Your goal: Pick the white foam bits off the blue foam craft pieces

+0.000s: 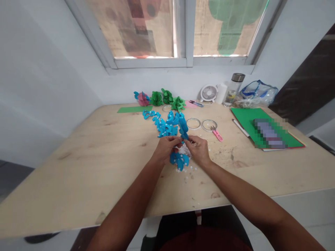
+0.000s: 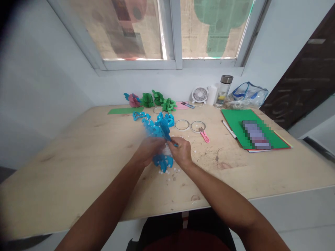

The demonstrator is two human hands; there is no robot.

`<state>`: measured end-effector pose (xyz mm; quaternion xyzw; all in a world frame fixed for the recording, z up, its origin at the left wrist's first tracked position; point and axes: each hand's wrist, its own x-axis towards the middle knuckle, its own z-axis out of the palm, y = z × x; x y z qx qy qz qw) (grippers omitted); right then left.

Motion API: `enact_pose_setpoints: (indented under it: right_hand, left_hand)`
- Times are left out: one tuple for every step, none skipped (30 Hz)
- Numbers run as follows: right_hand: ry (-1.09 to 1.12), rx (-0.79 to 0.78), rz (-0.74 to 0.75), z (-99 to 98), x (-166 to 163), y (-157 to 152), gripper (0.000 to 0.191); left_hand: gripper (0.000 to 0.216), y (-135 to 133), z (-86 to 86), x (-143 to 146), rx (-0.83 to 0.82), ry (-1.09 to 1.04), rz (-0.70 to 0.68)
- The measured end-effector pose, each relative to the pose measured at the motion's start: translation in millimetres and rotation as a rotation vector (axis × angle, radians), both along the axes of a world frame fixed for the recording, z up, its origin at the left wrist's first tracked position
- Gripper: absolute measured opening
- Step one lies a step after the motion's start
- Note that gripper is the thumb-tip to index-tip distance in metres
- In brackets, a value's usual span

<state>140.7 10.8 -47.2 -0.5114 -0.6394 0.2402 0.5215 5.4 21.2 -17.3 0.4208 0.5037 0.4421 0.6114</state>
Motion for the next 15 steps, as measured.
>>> enact_pose_setpoints:
  right_hand:
    - [-0.005, -0.006, 0.002, 0.1, -0.1, 0.0, 0.019]
    - [-0.009, -0.009, 0.003, 0.2, -0.2, -0.2, 0.019]
    - [-0.011, -0.010, 0.005, 0.2, -0.4, -0.4, 0.019]
    - [-0.014, -0.008, 0.006, 0.2, -0.7, -0.6, 0.020]
    - [-0.017, -0.006, 0.006, 0.2, -1.0, -0.9, 0.020]
    - [-0.019, -0.006, 0.003, 0.2, -1.3, -1.1, 0.021]
    - [-0.019, -0.008, 0.002, 0.2, -1.6, -1.3, 0.021]
    - [-0.017, -0.011, 0.001, 0.1, -1.9, -1.5, 0.021]
    - [-0.013, -0.014, 0.002, 0.1, -2.2, -1.5, 0.021]
    - [-0.008, -0.015, 0.002, 0.1, -2.5, -1.6, 0.021]
    - [0.000, -0.015, 0.001, 0.1, -2.6, -1.5, 0.021]
    - [0.010, -0.016, 0.000, 0.0, -2.7, -1.4, 0.020]
    - [0.021, -0.021, 0.002, -0.2, -2.7, -1.1, 0.021]
    - [0.034, -0.028, 0.005, -0.4, -2.5, -0.8, 0.021]
    - [0.049, -0.037, 0.009, -0.8, -2.3, -0.3, 0.021]
  left_hand:
    - [0.022, -0.1, -0.1, 0.1, 0.005, 0.010, 0.000]
    - [0.021, -0.2, -0.2, 0.3, 0.010, 0.019, 0.001]
    - [0.020, -0.2, -0.5, 0.5, 0.014, 0.026, 0.004]
    - [0.019, -0.1, -0.8, 0.7, 0.018, 0.029, 0.007]
    - [0.018, 0.0, -1.1, 1.0, 0.021, 0.030, 0.011]
    - [0.018, 0.2, -1.5, 1.2, 0.024, 0.032, 0.017]
    - [0.017, 0.4, -1.8, 1.5, 0.030, 0.038, 0.022]
    - [0.016, 0.7, -2.1, 1.7, 0.038, 0.047, 0.027]
    - [0.016, 1.0, -2.3, 1.9, 0.047, 0.057, 0.029]
    - [0.016, 1.3, -2.5, 2.0, 0.056, 0.065, 0.029]
    - [0.016, 1.5, -2.6, 2.0, 0.065, 0.071, 0.029]
    - [0.016, 1.7, -2.6, 2.0, 0.073, 0.074, 0.028]
    - [0.016, 1.8, -2.5, 1.9, 0.080, 0.078, 0.031]
    - [0.016, 1.7, -2.3, 1.9, 0.086, 0.082, 0.033]
    - [0.016, 1.6, -1.9, 1.8, 0.090, 0.087, 0.036]
